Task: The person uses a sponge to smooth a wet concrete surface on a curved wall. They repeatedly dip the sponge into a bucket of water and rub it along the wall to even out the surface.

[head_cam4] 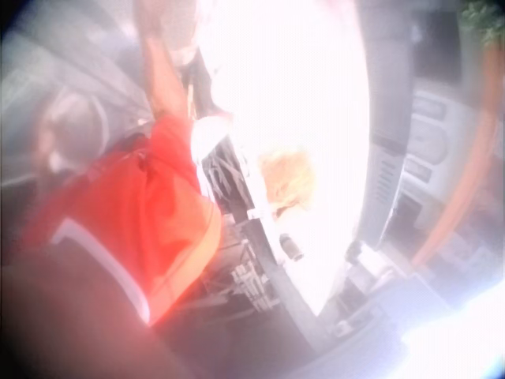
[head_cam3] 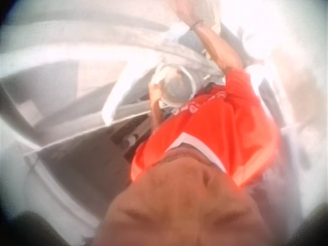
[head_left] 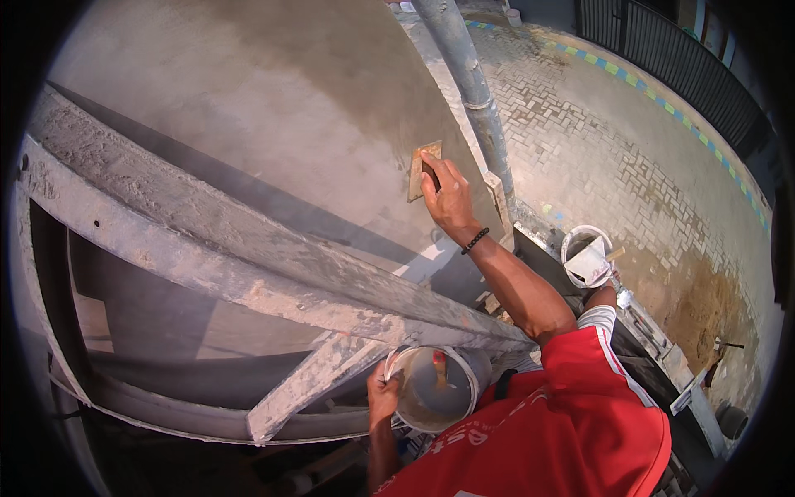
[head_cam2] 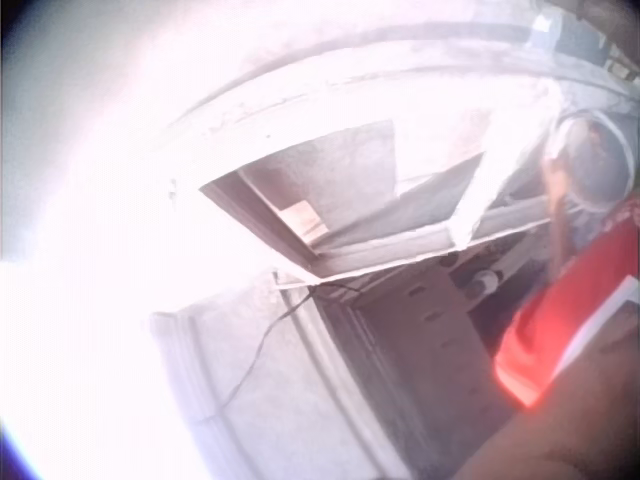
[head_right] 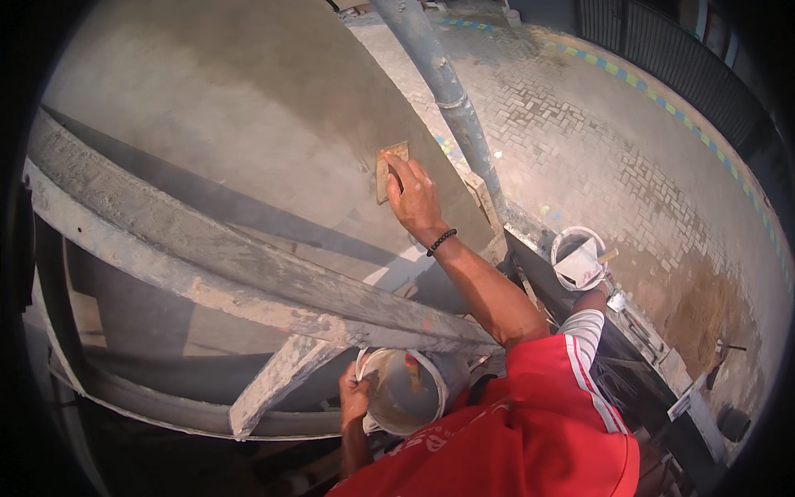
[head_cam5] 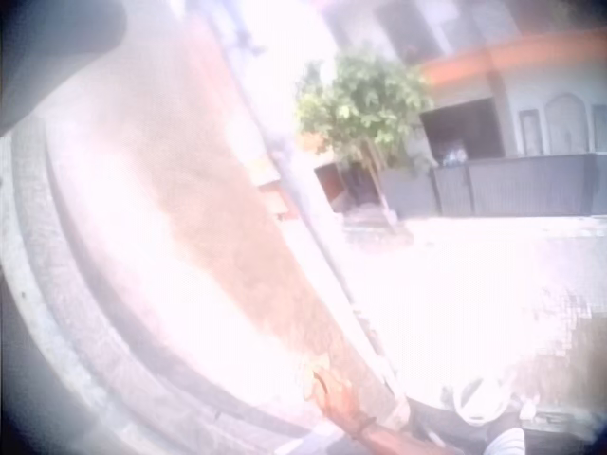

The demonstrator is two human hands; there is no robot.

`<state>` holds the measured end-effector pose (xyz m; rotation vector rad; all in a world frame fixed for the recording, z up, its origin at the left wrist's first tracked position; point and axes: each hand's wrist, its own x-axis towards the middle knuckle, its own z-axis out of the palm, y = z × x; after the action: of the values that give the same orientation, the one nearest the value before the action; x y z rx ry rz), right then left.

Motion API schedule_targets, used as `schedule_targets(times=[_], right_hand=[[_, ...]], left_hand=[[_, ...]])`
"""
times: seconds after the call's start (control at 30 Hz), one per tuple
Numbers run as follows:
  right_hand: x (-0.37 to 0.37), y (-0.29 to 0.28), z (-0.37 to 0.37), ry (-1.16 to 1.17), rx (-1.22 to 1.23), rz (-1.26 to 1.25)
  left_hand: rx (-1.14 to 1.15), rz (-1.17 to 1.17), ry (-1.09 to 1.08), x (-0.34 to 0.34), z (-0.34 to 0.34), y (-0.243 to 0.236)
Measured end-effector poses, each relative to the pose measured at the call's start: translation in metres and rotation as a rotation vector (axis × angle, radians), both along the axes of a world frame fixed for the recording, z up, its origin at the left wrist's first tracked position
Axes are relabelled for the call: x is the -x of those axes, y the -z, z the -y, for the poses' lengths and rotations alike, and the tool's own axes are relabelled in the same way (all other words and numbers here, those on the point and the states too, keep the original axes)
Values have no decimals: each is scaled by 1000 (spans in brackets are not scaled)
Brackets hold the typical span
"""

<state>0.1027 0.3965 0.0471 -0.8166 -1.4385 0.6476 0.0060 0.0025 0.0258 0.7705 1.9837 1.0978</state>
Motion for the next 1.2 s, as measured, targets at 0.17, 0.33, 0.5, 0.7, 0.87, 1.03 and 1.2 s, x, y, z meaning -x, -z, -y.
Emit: schedule_targets(times=[0.17,0.33,0.5,0.7,0.87,1.03,1.2], right_hand=[[-28,5,3,-23,11,68],[-33,-94,-40,68,-110,-49],[4,30,19,-54,-40,122],[-68,59,24,-55,87,234],[-174,-99,75,-883,602,-9],[-152,-117,146,-1491,-2,437],[-73,-67,231,-1539,-194,905]], left_hand=[[-14,25,-2,1,-1,-3],[-59,67,-24,-4,-1,-3],[-58,66,13,2,-3,-1],[-67,60,35,4,-1,2],[-46,68,41,2,0,-1],[-128,20,68,1,-6,-4],[-86,23,52,-2,-7,-9]])
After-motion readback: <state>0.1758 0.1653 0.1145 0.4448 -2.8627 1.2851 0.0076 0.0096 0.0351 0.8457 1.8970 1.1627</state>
